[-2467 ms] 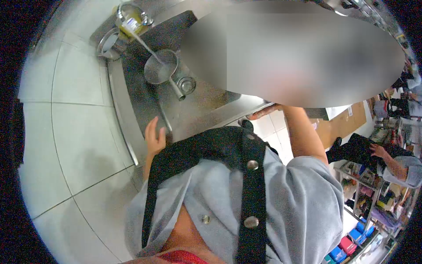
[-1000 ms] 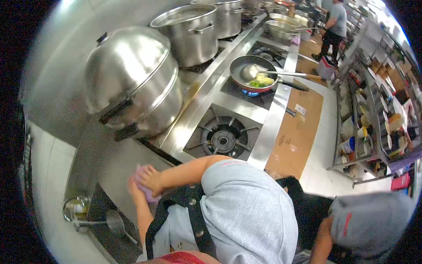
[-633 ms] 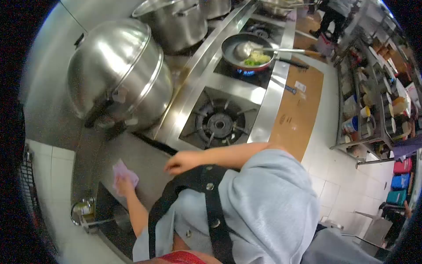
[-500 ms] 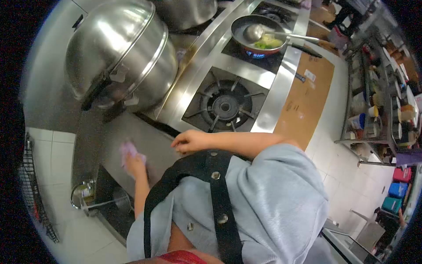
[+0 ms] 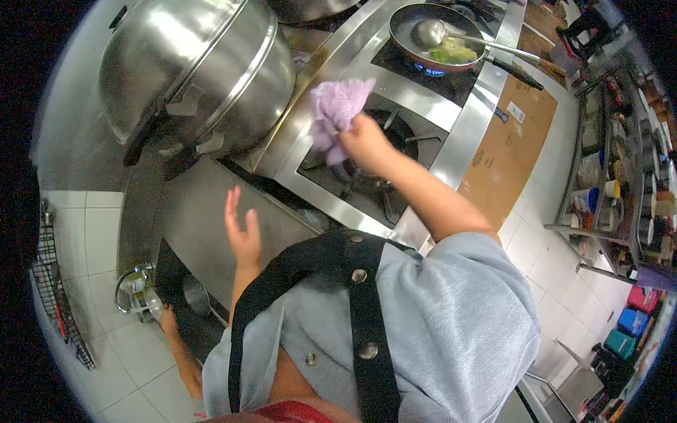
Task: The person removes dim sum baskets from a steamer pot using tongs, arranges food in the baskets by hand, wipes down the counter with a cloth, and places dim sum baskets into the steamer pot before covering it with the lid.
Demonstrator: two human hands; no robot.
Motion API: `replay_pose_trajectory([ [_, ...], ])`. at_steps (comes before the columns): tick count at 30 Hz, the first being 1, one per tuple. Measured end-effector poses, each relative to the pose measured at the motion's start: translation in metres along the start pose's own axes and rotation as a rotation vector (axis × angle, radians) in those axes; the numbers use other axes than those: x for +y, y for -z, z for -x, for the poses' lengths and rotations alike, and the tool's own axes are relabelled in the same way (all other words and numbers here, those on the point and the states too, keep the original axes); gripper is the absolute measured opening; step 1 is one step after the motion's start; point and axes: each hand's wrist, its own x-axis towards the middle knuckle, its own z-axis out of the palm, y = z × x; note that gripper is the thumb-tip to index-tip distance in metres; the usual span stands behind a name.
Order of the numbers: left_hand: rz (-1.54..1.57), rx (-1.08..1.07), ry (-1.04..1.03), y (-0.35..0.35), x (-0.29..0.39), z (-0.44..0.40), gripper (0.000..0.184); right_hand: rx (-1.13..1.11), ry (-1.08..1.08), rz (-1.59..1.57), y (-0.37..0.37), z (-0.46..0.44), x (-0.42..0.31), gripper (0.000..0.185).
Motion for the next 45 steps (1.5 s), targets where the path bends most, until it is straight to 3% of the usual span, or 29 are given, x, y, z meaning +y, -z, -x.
replay_pose_trajectory([
  [2,0.246,0.084,0.208,0.009,-0.039,0.021,0.045,0.366,0.499,0.651,0.028,-0.027,0.009,0.041],
  [3,0.249,0.084,0.208,0.011,-0.039,0.029,0.045,0.429,0.508,0.677,0.041,-0.048,0.019,0.045],
  [5,0.205,0.104,0.394,0.013,-0.041,0.042,0.036,0.573,0.519,0.716,0.06,-0.094,0.047,0.049],
  [8,0.14,0.053,0.428,0.012,-0.036,0.049,0.031,0.725,0.453,0.698,0.065,-0.156,0.058,0.049],
  [10,0.115,0.052,0.457,0.007,-0.024,0.045,0.029,0.713,0.448,0.781,0.069,-0.192,0.061,0.041],
  [12,0.091,0.045,0.48,0.002,-0.014,0.04,0.027,0.773,0.417,1.062,0.068,-0.229,0.066,0.038],
  [13,0.049,0.009,0.529,0.0,-0.011,0.038,0.026,0.609,0.22,1.214,0.074,-0.251,0.076,0.057],
  [14,0.006,-0.028,0.576,0.0,-0.01,0.038,0.025,0.618,0.216,1.208,0.071,-0.26,0.079,0.057],
  [16,0.037,-0.052,0.601,0.001,-0.022,0.043,0.024,0.521,-0.23,1.03,0.062,-0.28,0.085,0.078],
  [17,0.05,-0.12,0.625,0.002,-0.023,0.045,0.025,0.466,-0.295,1.013,0.066,-0.294,0.091,0.094],
  [21,0.042,-0.258,0.642,0.003,-0.044,0.044,0.026,0.501,-0.31,0.948,0.066,-0.309,0.098,0.091],
  [24,-0.011,-0.307,0.603,0.0,-0.04,0.044,0.026,0.401,-0.258,1.014,0.066,-0.279,0.09,0.084],
  [26,-0.034,-0.298,0.555,-0.005,-0.031,0.04,0.025,0.411,-0.004,0.983,0.055,-0.251,0.103,0.07],
  [31,-0.193,-0.331,0.288,0.002,0.009,0.031,0.02,0.26,0.231,1.008,0.057,-0.175,0.133,0.048],
  [34,-0.192,-0.279,0.214,0.014,0.017,0.037,0.02,0.216,0.239,1.084,0.088,-0.145,0.142,0.05],
  [36,-0.192,-0.245,0.215,0.02,0.012,0.049,0.019,0.294,0.055,1.129,0.1,-0.137,0.131,0.05],
  [42,-0.231,-0.207,0.304,0.021,0.015,0.073,0.018,0.413,-0.145,1.101,0.077,-0.224,0.114,0.05],
  [44,-0.215,-0.232,0.36,0.025,0.018,0.079,0.017,0.406,-0.164,1.098,0.061,-0.216,0.118,0.052],
  [45,-0.253,-0.211,0.363,0.024,0.018,0.078,0.017,0.305,-0.015,1.021,0.06,-0.205,0.121,0.051],
])
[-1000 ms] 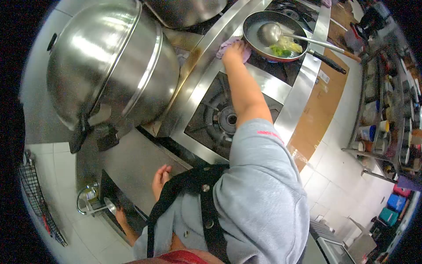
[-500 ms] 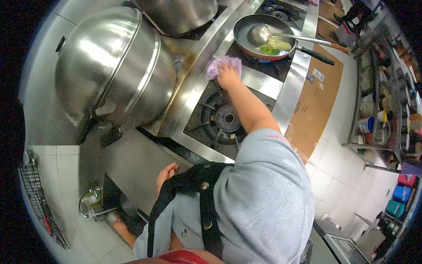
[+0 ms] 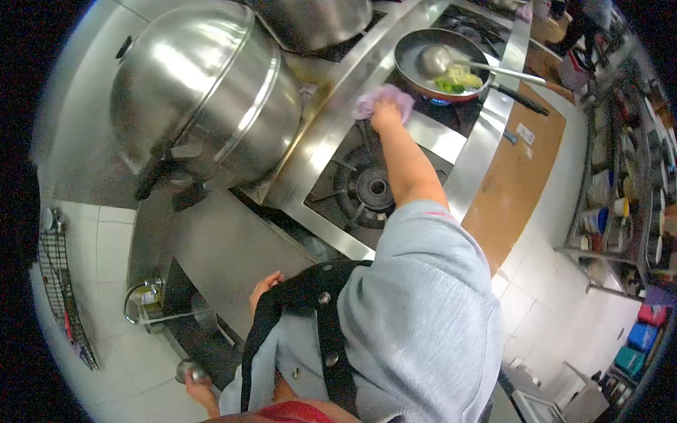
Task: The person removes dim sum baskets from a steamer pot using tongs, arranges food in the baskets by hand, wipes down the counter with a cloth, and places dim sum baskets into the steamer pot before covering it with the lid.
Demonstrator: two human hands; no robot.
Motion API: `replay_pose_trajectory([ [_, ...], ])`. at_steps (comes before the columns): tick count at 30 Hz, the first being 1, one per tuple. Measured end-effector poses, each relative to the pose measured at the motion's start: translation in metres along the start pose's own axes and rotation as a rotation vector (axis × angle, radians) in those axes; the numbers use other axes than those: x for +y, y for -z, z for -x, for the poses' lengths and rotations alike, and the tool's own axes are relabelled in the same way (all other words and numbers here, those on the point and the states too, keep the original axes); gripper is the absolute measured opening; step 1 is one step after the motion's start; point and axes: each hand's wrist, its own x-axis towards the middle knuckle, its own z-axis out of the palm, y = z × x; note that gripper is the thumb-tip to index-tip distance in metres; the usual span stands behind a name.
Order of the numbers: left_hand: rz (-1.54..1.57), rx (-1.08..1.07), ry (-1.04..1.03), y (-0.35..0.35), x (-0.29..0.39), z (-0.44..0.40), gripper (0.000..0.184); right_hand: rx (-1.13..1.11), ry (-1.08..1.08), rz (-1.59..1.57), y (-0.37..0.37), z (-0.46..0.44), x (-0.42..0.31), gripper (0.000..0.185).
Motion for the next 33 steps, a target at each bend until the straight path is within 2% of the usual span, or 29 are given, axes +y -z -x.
replay_pose_trajectory([
  [1,-0.024,0.029,0.0,-0.004,0.0,-0.004,0.017,-0.008,0.157,-0.098,0.003,0.005,0.007,0.051],
  [2,0.1,0.072,0.02,-0.009,-0.006,-0.005,0.017,0.108,0.356,-0.128,-0.007,0.01,0.02,0.051],
  [3,0.1,0.052,0.031,-0.007,-0.01,-0.003,0.017,0.092,0.341,-0.125,-0.008,0.018,0.037,0.051],
  [5,-0.111,0.014,-0.179,0.003,0.01,-0.012,0.019,0.015,0.42,-0.352,0.01,0.038,0.068,0.048],
  [6,-0.094,0.008,-0.193,0.007,0.016,-0.015,0.02,0.032,0.416,-0.309,0.017,0.048,0.085,0.049],
  [7,-0.096,-0.007,-0.184,0.01,0.02,-0.017,0.02,-0.051,0.204,-0.539,0.018,0.057,0.101,0.05],
  [9,-0.155,0.026,-0.281,0.016,0.022,-0.019,0.02,-0.044,0.088,-0.503,0.042,0.085,0.13,0.05],
  [10,-0.151,0.041,-0.276,0.018,0.018,-0.017,0.02,0.037,0.249,-0.401,0.034,0.092,0.159,0.046],
  [15,-0.052,0.049,-0.223,0.017,0.013,-0.005,0.02,0.12,0.073,-0.124,0.07,0.219,0.139,0.05],
  [17,-0.033,0.041,-0.21,0.018,0.01,0.0,0.02,0.069,0.292,0.059,0.069,0.262,0.139,0.052],
  [19,-0.018,0.034,-0.247,0.017,0.01,0.0,0.019,0.018,0.238,0.035,0.079,0.288,0.119,0.051],
  [21,-0.035,0.037,-0.256,0.019,0.007,0.0,0.019,-0.027,0.187,0.005,0.08,0.296,0.11,0.05],
  [24,-0.013,0.027,-0.244,0.024,0.006,-0.005,0.018,0.03,0.135,-0.063,0.073,0.292,0.104,0.048],
  [27,0.013,0.012,-0.224,0.023,0.012,-0.005,0.019,0.098,0.212,0.035,0.078,0.282,0.087,0.046],
  [29,-0.011,0.027,-0.249,0.024,0.02,-0.009,0.019,-0.012,0.124,0.097,0.081,0.282,0.076,0.042],
  [30,-0.04,0.019,-0.308,0.025,0.025,-0.009,0.019,0.003,0.23,0.143,0.08,0.293,0.077,0.041],
  [31,-0.07,0.012,-0.365,0.026,0.027,-0.009,0.019,0.006,0.244,0.143,0.081,0.301,0.079,0.041],
  [33,-0.073,0.029,-0.348,0.029,0.023,-0.008,0.019,-0.093,0.189,0.107,0.08,0.321,0.08,0.044],
])
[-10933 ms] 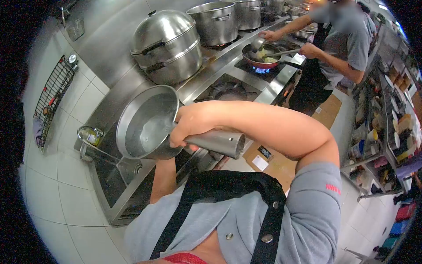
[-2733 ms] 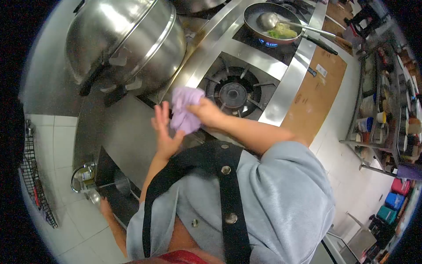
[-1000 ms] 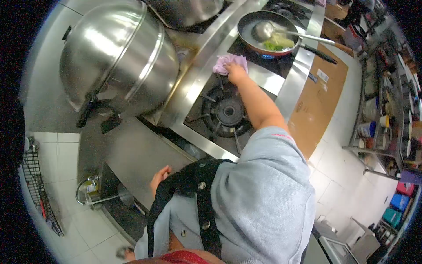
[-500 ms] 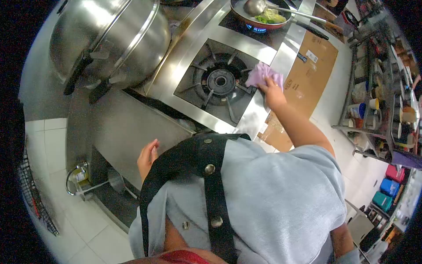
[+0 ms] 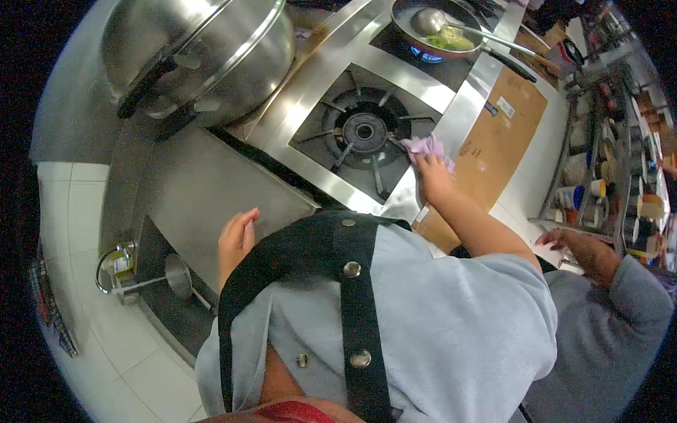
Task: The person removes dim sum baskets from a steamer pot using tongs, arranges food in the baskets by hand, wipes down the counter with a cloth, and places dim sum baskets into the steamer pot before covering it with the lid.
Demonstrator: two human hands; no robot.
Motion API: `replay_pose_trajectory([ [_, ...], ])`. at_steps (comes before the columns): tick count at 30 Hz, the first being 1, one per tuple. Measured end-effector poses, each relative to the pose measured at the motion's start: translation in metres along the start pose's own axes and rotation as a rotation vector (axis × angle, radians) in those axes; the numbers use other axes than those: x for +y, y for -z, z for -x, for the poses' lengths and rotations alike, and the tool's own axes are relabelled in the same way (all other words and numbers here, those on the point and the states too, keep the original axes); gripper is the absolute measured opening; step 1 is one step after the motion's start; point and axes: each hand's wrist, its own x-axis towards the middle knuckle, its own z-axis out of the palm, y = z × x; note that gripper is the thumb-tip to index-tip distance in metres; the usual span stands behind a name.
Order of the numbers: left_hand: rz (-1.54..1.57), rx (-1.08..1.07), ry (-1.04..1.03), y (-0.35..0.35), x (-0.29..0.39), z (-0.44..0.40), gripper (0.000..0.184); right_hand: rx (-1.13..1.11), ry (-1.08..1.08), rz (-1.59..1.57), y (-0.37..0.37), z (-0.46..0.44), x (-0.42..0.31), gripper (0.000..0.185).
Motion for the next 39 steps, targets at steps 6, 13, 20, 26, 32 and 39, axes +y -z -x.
replay_pose_trajectory([
  [6,0.028,-0.007,0.03,0.0,-0.01,0.012,0.018,-0.231,0.172,-0.19,-0.026,0.048,-0.048,0.048],
  [13,0.044,-0.032,-0.056,0.0,-0.018,0.022,0.017,-0.381,0.456,-0.334,-0.009,0.07,-0.058,0.053],
  [20,-0.046,-0.071,-0.075,0.004,-0.024,0.035,0.018,-0.167,0.526,-0.196,-0.049,-0.018,-0.158,0.048],
  [26,-0.102,-0.084,-0.122,0.019,-0.047,0.074,0.027,0.063,0.633,-0.155,-0.122,-0.134,-0.187,0.057],
  [32,-0.08,0.038,-0.097,0.05,-0.088,0.134,0.027,0.065,0.519,-0.711,-0.015,-0.122,-0.244,0.047],
  [39,-0.097,0.12,0.136,0.101,-0.177,0.205,0.027,-0.304,0.936,-0.217,0.012,-0.005,-0.357,0.054],
])
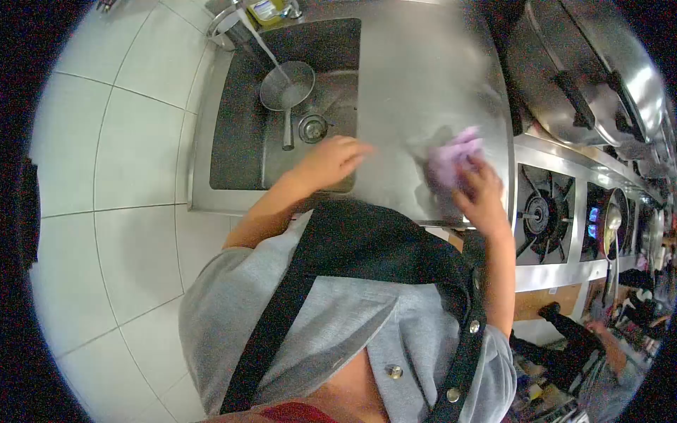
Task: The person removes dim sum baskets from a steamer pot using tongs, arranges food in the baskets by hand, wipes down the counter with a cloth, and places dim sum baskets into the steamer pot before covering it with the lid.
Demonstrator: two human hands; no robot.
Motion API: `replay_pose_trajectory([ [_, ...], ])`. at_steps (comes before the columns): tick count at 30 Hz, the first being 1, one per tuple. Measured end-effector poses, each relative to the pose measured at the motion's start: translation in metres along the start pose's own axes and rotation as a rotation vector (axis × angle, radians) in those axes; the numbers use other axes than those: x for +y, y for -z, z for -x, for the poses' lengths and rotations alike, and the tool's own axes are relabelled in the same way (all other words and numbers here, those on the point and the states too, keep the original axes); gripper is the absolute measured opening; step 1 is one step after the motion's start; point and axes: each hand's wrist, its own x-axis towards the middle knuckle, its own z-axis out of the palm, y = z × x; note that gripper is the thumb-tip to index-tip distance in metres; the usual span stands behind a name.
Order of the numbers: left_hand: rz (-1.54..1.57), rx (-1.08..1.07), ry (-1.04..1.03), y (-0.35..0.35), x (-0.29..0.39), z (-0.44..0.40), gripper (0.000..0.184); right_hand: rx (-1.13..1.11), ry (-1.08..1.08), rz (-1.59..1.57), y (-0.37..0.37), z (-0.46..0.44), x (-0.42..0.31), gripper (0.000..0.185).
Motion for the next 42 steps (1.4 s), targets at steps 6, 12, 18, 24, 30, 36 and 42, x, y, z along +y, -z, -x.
replay_pose_trajectory([
  [6,-0.159,-0.096,0.424,0.038,-0.115,0.049,0.03,0.102,-0.289,0.497,-0.094,-0.027,-0.07,0.068],
  [12,-0.21,-0.044,0.823,0.043,-0.215,0.067,0.055,0.123,-0.426,0.533,-0.087,-0.015,-0.054,0.067],
  [18,-0.062,0.319,0.726,0.072,-0.247,0.047,0.053,0.129,-0.622,0.552,-0.087,-0.019,-0.038,0.065],
  [24,0.138,0.619,0.454,0.136,-0.251,-0.022,0.035,0.137,-0.613,0.578,-0.089,-0.019,-0.03,0.065],
  [30,0.616,0.952,0.175,0.213,-0.197,-0.078,0.037,0.291,-0.448,0.423,-0.088,-0.015,-0.032,0.057],
  [36,0.677,0.657,0.247,0.22,-0.171,-0.078,0.027,0.233,-0.503,0.415,-0.088,-0.009,-0.045,0.062],
  [42,0.733,0.116,0.236,0.101,-0.103,-0.053,0.021,0.263,-0.198,0.312,-0.114,-0.037,-0.078,0.072],
])
